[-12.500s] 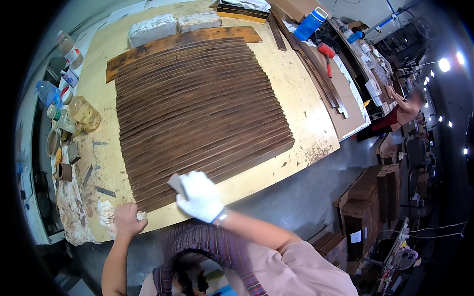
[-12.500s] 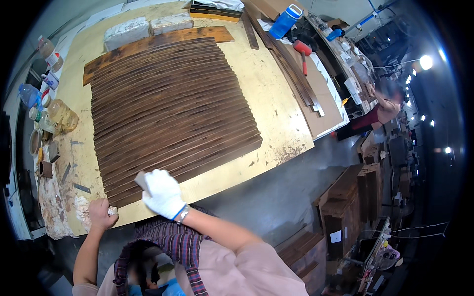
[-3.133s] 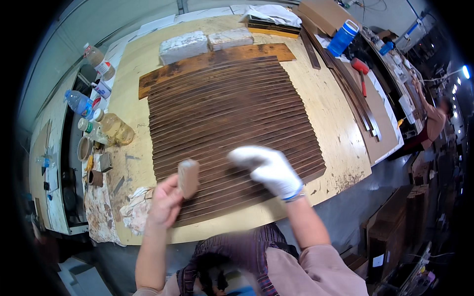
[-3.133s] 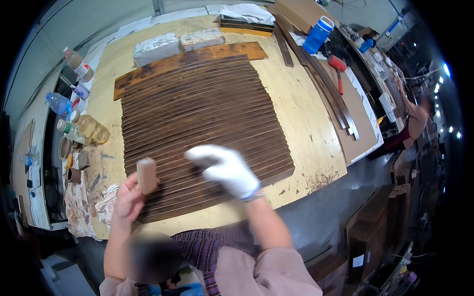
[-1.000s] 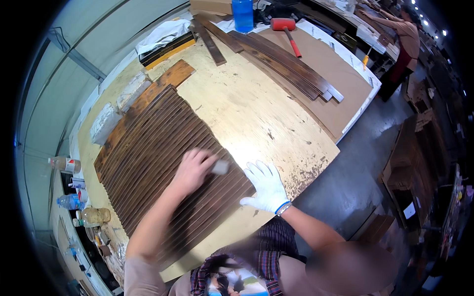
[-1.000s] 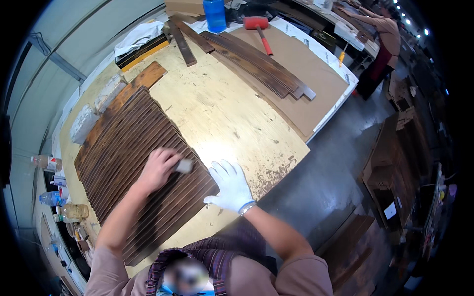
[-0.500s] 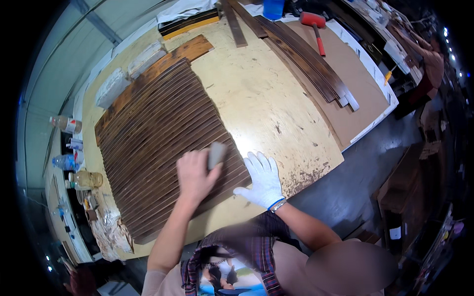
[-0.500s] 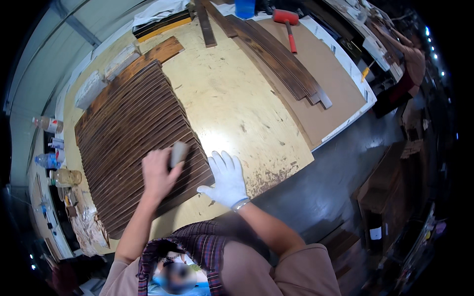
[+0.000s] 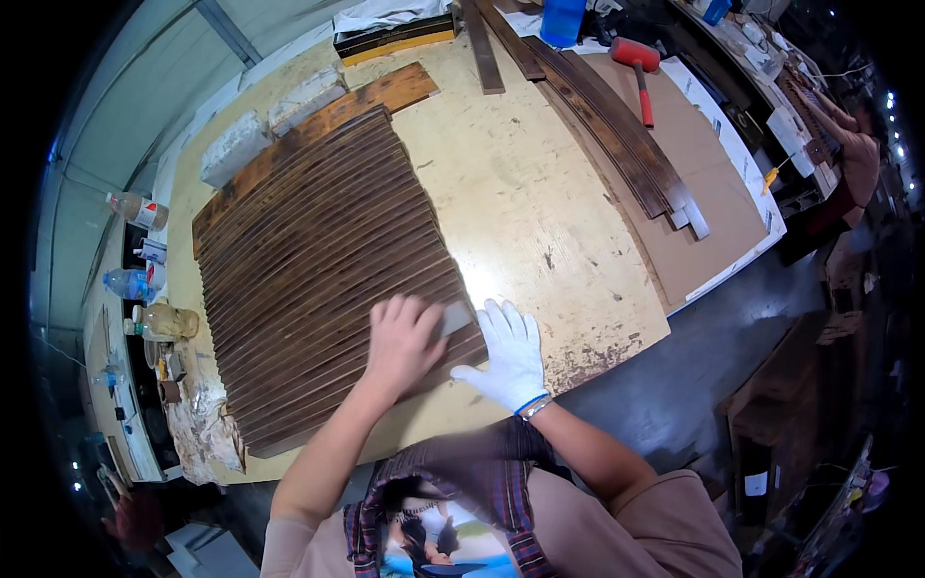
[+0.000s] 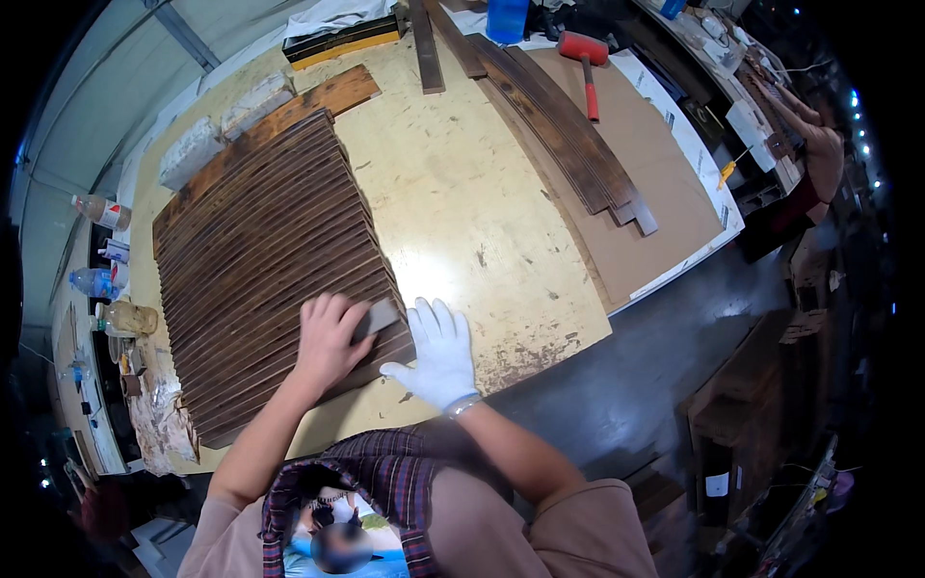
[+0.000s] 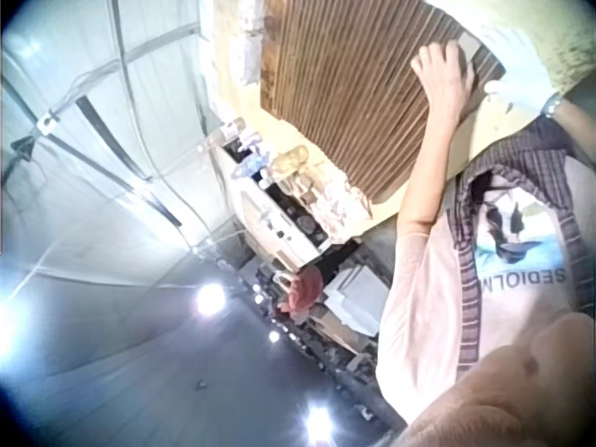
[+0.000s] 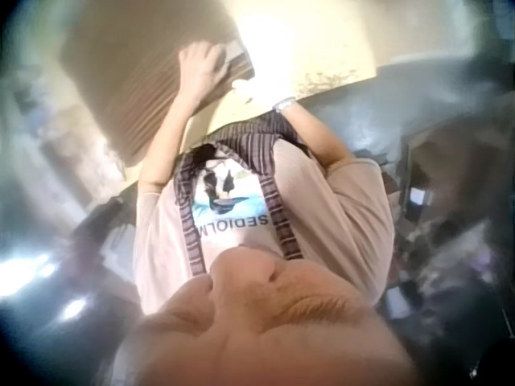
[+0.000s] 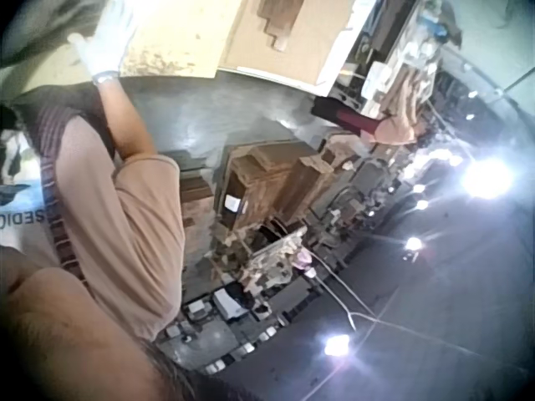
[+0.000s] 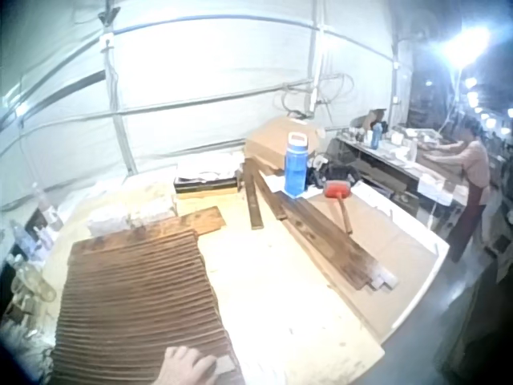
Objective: The person sands a slatted wooden panel with a block, wipes the surface with a cloth, and then picks up a blue bottle.
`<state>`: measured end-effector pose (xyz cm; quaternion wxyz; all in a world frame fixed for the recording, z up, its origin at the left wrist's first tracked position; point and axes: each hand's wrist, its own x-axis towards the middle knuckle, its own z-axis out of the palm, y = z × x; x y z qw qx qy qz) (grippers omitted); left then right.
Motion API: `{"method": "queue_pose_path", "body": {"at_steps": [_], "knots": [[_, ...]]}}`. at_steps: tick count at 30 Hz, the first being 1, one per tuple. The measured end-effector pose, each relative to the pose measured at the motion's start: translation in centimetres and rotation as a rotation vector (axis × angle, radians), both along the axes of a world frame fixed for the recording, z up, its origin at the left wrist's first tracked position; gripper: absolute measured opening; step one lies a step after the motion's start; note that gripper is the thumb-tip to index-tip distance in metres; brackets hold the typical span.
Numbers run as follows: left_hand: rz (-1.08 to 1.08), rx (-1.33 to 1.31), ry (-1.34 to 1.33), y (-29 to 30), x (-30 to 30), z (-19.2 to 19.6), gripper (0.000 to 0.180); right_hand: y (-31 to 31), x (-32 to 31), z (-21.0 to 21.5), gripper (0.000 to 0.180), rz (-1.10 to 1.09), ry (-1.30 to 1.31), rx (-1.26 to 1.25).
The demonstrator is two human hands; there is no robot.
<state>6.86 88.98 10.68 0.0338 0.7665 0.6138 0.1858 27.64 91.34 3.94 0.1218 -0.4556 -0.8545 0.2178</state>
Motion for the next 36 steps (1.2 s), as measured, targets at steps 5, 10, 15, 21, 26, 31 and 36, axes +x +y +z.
{"method": "queue_pose_path", "body": {"at_steps": [5, 10, 15, 21, 26, 31, 36], "knots": [[-0.054, 0.086, 0.006, 5.0, 1.7, 0.8, 0.046, 0.0, 0.2, 0.2, 0.103, 0.001, -0.051, 0.002], [-0.080, -0.007, 0.024, 3.6, 1.8, 1.0, 0.044, 0.2, 0.3, 0.6, 0.101, -0.006, 0.019, 0.035], [0.067, 0.060, 0.033, 3.0, 1.8, -0.4, 0.047, 0.3, -0.1, 0.5, 0.102, -0.010, -0.031, -0.039], [0.295, -0.024, 0.045, -5.3, -2.8, -0.7, 0.047, 0.2, -0.1, 0.8, 0.104, -0.012, 0.016, -0.043], [0.698, -0.013, 0.130, -18.3, -13.0, -1.5, 0.045, 0.0, -0.3, 0.8, 0.105, -0.039, 0.040, -0.009], [1.284, -0.009, 0.272, -28.5, -21.5, -0.3, 0.035, -0.4, -0.3, 0.5, 0.104, -0.018, 0.037, 0.033], [0.937, 0.162, -0.027, -15.8, -13.6, 1.0, 0.035, -0.7, -0.4, -0.4, 0.107, -0.026, -0.024, 0.059]]}}
